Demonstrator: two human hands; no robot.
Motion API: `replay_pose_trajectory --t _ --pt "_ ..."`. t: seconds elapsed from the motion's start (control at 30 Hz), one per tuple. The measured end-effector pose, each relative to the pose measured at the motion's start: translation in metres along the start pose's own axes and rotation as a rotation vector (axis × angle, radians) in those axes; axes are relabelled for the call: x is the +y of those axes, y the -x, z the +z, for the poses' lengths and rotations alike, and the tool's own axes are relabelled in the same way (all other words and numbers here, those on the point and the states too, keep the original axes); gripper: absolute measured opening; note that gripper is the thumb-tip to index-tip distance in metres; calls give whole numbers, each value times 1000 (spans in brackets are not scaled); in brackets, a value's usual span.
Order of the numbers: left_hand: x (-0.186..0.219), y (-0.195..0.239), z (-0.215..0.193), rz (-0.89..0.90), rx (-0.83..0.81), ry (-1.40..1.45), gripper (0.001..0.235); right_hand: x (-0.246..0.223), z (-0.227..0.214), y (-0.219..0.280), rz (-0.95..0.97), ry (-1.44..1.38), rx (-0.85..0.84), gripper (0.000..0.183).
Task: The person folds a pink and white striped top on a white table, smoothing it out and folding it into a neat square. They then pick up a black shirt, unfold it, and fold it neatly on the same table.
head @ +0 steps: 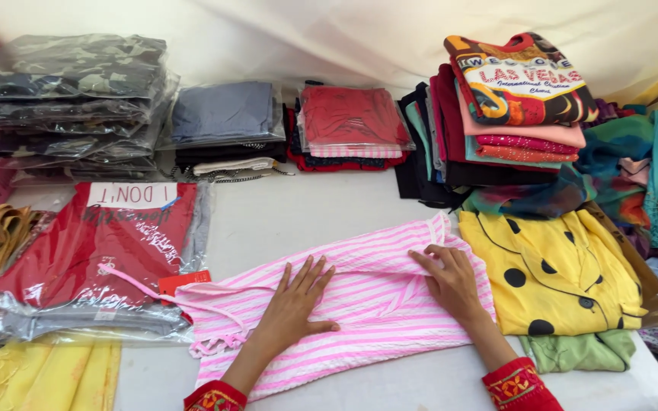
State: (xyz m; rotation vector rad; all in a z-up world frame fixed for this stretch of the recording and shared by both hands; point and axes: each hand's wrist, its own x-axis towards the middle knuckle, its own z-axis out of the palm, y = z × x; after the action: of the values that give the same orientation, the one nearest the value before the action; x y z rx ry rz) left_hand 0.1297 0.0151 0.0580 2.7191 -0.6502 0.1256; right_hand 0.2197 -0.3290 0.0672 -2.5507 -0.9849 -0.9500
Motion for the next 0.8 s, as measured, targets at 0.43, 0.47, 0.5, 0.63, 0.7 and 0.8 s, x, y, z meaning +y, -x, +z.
replay_pose_trajectory --t 0.43,0.47,0.5,0.63,0.7,0.8 --pt "54 -44 -2 -145 -170 45 81 -1 -14 -9 36 -112 -189 36" --pt "65 -49 1 -110 -128 81 87 -2 -13 -10 51 -131 -231 34" --pt "76 -53 4 -73 -87 118 93 -3 -13 -12 66 -150 -272 34" --pt "67 -44 64 -23 3 8 106 5 -5 -4 129 -190 -312 33" --pt "62 -42 73 34 180 -80 104 8 2 -4 181 -112 -291 29" --pt "66 -42 66 31 156 -44 102 -9 -16 -26 140 -6 -188 27"
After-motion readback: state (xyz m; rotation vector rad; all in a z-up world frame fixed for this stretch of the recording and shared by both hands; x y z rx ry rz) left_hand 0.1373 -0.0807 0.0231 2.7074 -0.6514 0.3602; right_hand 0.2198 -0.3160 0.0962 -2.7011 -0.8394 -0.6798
